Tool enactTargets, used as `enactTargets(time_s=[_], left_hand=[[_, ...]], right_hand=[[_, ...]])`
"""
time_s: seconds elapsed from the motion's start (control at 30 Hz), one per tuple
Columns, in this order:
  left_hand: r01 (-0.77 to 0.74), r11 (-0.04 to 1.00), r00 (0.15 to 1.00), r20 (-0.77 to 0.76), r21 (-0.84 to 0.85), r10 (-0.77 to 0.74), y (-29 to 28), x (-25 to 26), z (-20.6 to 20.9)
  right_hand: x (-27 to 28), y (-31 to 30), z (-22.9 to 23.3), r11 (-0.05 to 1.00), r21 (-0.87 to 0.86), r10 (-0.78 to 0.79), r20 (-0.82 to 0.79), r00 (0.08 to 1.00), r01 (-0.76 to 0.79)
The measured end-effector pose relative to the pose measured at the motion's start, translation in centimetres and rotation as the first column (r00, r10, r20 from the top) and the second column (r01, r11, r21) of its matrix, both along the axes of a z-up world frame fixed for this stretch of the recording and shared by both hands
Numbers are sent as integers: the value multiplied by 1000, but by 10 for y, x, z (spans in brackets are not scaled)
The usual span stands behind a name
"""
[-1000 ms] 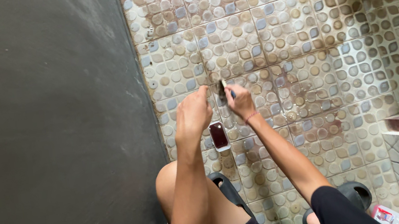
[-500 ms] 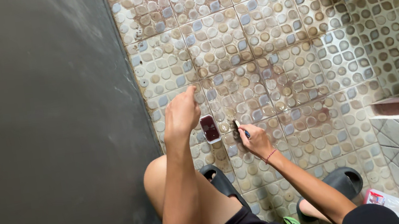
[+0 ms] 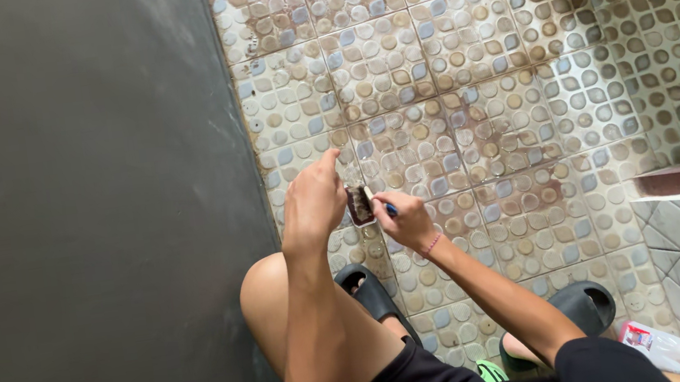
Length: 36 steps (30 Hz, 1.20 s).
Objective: The person scrubs a tiled floor using a small brush and a reddish cleaning liquid from a small container. They repeatedly dip the brush into the container and scrub the grout lines and tile surfaces in a localized area.
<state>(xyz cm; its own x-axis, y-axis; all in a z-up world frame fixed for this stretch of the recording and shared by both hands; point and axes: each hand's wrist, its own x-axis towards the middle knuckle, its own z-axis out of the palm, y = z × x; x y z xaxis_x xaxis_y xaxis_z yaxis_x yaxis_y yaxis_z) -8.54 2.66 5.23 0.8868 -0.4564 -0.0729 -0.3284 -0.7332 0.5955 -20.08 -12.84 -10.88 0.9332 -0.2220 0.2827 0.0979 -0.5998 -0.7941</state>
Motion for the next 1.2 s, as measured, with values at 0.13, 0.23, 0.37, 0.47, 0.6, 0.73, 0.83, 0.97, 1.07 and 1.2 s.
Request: enactTargets(time_s=[0.13, 0.23, 0.37, 0.47, 0.6, 0.73, 0.83, 0.97, 1.07, 1.2], left_hand=[[0, 1000, 1000, -6, 0, 0, 4, -10, 8], [4, 1000, 1000, -11, -2, -4, 6, -15, 13], [-2, 1000, 1000, 7, -12, 2, 9, -19, 18], [-10, 1000, 1000, 11, -22, 11, 12, -21, 19], [-14, 1000, 1000, 0, -21, 14, 13, -21, 19], [-4, 1000, 1000, 7, -7, 4, 15, -20, 18], [1, 1000, 1000, 31, -25, 0, 15, -21, 16], [10, 999, 999, 53, -39, -8, 13, -21, 13], [24, 998, 997, 69, -52, -21, 12, -21, 11], [31, 999, 998, 53, -22, -29, 10, -21, 10]], right_hand=[[10, 10, -28, 995, -91, 39, -15, 999, -40], [17, 11, -55, 987, -147, 55, -75, 996, -66], [26, 11, -84, 989, -144, 20, -112, 994, -36], [30, 12, -95, 989, -145, -1, -153, 988, -22], [35, 13, -97, 989, -144, -17, -203, 979, -12], [35, 15, -97, 988, -151, -13, -201, 980, -18], [34, 13, -97, 988, -152, -3, -165, 986, -22], [30, 14, -99, 988, -155, -2, -166, 986, -24], [29, 16, -98, 990, -140, -11, -184, 983, -15], [29, 18, -92, 990, -137, -1, -168, 986, -23]])
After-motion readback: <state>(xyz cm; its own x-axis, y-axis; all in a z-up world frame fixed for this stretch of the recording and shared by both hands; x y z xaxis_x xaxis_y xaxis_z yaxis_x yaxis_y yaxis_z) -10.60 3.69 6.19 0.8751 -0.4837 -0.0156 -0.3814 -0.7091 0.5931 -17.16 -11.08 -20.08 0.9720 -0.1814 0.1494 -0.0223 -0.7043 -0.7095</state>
